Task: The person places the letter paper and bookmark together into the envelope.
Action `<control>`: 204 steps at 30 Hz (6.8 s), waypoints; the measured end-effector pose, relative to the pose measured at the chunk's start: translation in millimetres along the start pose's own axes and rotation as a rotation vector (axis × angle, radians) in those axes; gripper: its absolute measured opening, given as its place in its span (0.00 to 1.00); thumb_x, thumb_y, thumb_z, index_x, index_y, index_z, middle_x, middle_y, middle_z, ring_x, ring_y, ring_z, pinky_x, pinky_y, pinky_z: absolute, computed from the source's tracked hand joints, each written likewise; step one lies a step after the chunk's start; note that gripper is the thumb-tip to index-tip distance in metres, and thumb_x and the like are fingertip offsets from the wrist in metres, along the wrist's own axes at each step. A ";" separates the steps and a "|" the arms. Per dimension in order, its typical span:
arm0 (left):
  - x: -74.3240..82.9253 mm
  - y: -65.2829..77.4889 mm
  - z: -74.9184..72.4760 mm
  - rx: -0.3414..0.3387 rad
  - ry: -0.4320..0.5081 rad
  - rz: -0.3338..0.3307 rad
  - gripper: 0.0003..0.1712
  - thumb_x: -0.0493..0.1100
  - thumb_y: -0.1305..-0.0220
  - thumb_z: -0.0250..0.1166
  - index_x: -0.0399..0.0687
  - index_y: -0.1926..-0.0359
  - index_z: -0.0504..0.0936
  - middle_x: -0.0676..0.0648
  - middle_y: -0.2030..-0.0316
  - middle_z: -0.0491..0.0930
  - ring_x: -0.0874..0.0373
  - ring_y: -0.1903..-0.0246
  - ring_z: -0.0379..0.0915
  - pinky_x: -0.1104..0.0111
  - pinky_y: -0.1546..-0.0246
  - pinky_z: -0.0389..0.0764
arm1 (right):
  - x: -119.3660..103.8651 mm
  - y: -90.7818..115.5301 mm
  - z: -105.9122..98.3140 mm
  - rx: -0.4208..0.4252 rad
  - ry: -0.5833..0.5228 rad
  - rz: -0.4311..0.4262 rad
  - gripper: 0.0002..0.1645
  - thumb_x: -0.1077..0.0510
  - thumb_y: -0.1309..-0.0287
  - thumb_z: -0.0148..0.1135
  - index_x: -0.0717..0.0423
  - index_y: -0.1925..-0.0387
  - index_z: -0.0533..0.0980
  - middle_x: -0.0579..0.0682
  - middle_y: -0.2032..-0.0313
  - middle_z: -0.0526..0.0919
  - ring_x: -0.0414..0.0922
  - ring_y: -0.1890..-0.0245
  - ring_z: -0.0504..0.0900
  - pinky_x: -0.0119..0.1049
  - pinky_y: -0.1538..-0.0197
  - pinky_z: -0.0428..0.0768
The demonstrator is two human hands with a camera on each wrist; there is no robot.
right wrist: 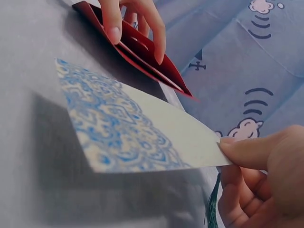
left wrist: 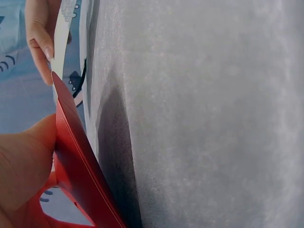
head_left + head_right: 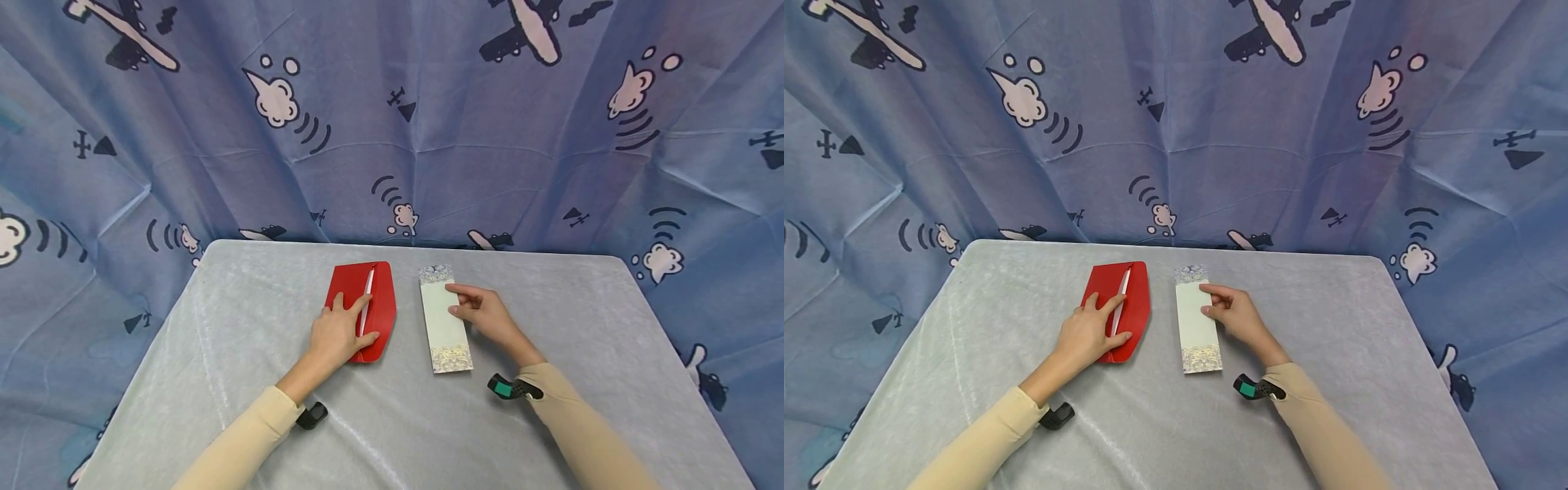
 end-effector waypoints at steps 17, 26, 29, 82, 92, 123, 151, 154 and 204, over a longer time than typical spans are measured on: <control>0.2 0.2 -0.9 -0.013 0.007 -0.006 0.45 0.65 0.49 0.72 0.66 0.30 0.68 0.33 0.37 0.71 0.41 0.59 0.78 0.54 0.64 0.86 | -28.0 -7.8 28.7 -0.029 -0.013 -0.021 0.28 0.66 0.41 0.65 0.64 0.38 0.74 0.54 0.64 0.71 0.33 0.75 0.67 0.25 0.72 0.67; 0.4 -0.3 -0.4 -0.009 0.008 -0.002 0.45 0.65 0.49 0.71 0.66 0.30 0.68 0.33 0.37 0.71 0.40 0.59 0.78 0.53 0.64 0.86 | -25.6 -17.6 44.4 -0.050 0.009 -0.015 0.28 0.64 0.41 0.66 0.62 0.38 0.75 0.55 0.63 0.73 0.34 0.75 0.67 0.25 0.72 0.65; 0.7 -0.2 -1.3 -0.015 0.016 -0.002 0.44 0.65 0.48 0.71 0.66 0.30 0.68 0.33 0.36 0.70 0.39 0.57 0.78 0.52 0.63 0.86 | -23.5 -19.9 48.7 -0.051 0.018 -0.032 0.27 0.63 0.42 0.67 0.61 0.39 0.76 0.54 0.64 0.73 0.34 0.75 0.67 0.25 0.73 0.65; -2.0 -0.9 -1.1 -0.074 0.004 -0.009 0.45 0.64 0.46 0.70 0.65 0.29 0.66 0.32 0.34 0.68 0.36 0.50 0.78 0.52 0.55 0.86 | -45.6 -41.0 73.0 -0.041 0.132 0.044 0.25 0.66 0.45 0.67 0.59 0.44 0.80 0.48 0.73 0.70 0.39 0.78 0.64 0.27 0.76 0.61; -2.0 -0.8 -2.1 -0.078 0.007 -0.007 0.45 0.64 0.47 0.71 0.65 0.29 0.66 0.32 0.34 0.68 0.35 0.50 0.77 0.51 0.55 0.86 | -57.7 -44.7 74.3 -0.029 0.188 0.076 0.23 0.66 0.47 0.68 0.61 0.46 0.81 0.45 0.76 0.70 0.39 0.78 0.64 0.29 0.74 0.62; -0.8 -0.5 -1.9 -0.062 0.009 -0.004 0.42 0.60 0.46 0.71 0.64 0.30 0.68 0.31 0.35 0.70 0.36 0.52 0.78 0.50 0.57 0.86 | -55.5 -48.0 82.2 0.064 0.180 0.067 0.22 0.66 0.50 0.69 0.61 0.50 0.83 0.45 0.77 0.73 0.38 0.78 0.67 0.29 0.73 0.66; -1.9 -0.5 -2.1 -0.028 0.019 0.015 0.36 0.56 0.41 0.68 0.63 0.31 0.70 0.31 0.37 0.71 0.36 0.56 0.79 0.50 0.59 0.86 | -55.3 -49.2 89.7 0.150 0.190 0.048 0.22 0.67 0.49 0.68 0.62 0.49 0.82 0.46 0.76 0.72 0.37 0.78 0.67 0.27 0.75 0.65; -1.6 0.6 -3.4 -0.022 0.020 0.013 0.34 0.55 0.39 0.66 0.63 0.31 0.70 0.31 0.37 0.71 0.36 0.56 0.79 0.51 0.60 0.86 | -55.9 -48.0 91.7 0.161 0.198 0.030 0.21 0.68 0.49 0.68 0.62 0.50 0.82 0.46 0.77 0.72 0.38 0.78 0.67 0.27 0.75 0.65; -1.2 1.5 -4.9 0.005 0.052 0.019 0.30 0.55 0.35 0.62 0.64 0.32 0.72 0.30 0.37 0.72 0.36 0.59 0.79 0.49 0.63 0.85 | -60.8 -50.5 126.7 0.185 0.345 -0.103 0.23 0.66 0.53 0.72 0.64 0.51 0.82 0.50 0.83 0.78 0.36 0.82 0.70 0.28 0.75 0.68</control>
Point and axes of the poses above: each hand's wrist, its own y-axis away from the middle knuckle, its own z-axis out of the palm, x = y × z, the point moved 5 cm from there along -y, towards the middle knuckle
